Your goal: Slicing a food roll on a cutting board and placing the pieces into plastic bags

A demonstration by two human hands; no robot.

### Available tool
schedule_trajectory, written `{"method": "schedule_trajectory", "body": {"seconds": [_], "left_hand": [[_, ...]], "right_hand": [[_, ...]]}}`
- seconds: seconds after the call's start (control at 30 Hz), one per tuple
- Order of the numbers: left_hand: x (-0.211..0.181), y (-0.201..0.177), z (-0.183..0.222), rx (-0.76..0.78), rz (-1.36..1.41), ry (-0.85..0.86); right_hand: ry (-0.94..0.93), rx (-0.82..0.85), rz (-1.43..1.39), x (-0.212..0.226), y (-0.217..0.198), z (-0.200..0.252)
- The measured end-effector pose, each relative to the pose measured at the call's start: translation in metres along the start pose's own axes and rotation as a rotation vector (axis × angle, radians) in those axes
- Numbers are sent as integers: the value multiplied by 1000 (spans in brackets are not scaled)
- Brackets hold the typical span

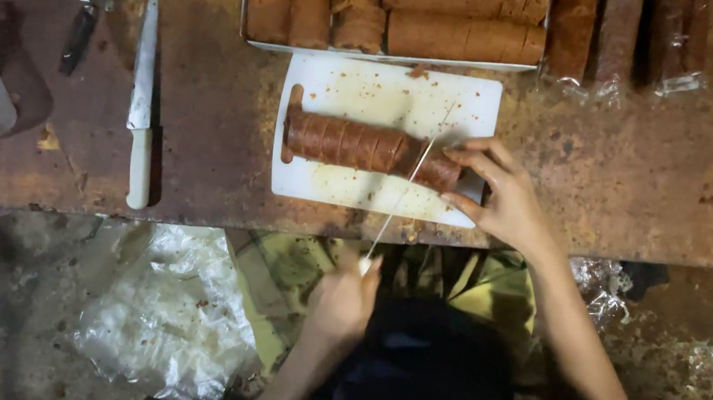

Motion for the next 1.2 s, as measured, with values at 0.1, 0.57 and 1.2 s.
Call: {"method": "schedule_trajectory", "body": {"seconds": [0.1, 0.57, 1.2], "left_hand": [[-58, -45, -13, 93, 168, -5], [-66, -9, -53, -91, 116, 141], [54, -114, -25, -416, 218, -255]], "right_hand": [[17, -47, 4, -14, 8, 7], [97, -162, 88, -51, 26, 36], [532, 9, 77, 11, 3, 5]]}}
Point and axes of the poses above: each hand's wrist, its own z-axis away from the middle knuckle, its own y-axis out of the palm, x = y × z, the point moved 5 cm from there along -z, towards the middle knuckle, and after that the axes turned 3 degrees about z, right-handed, at the moved point
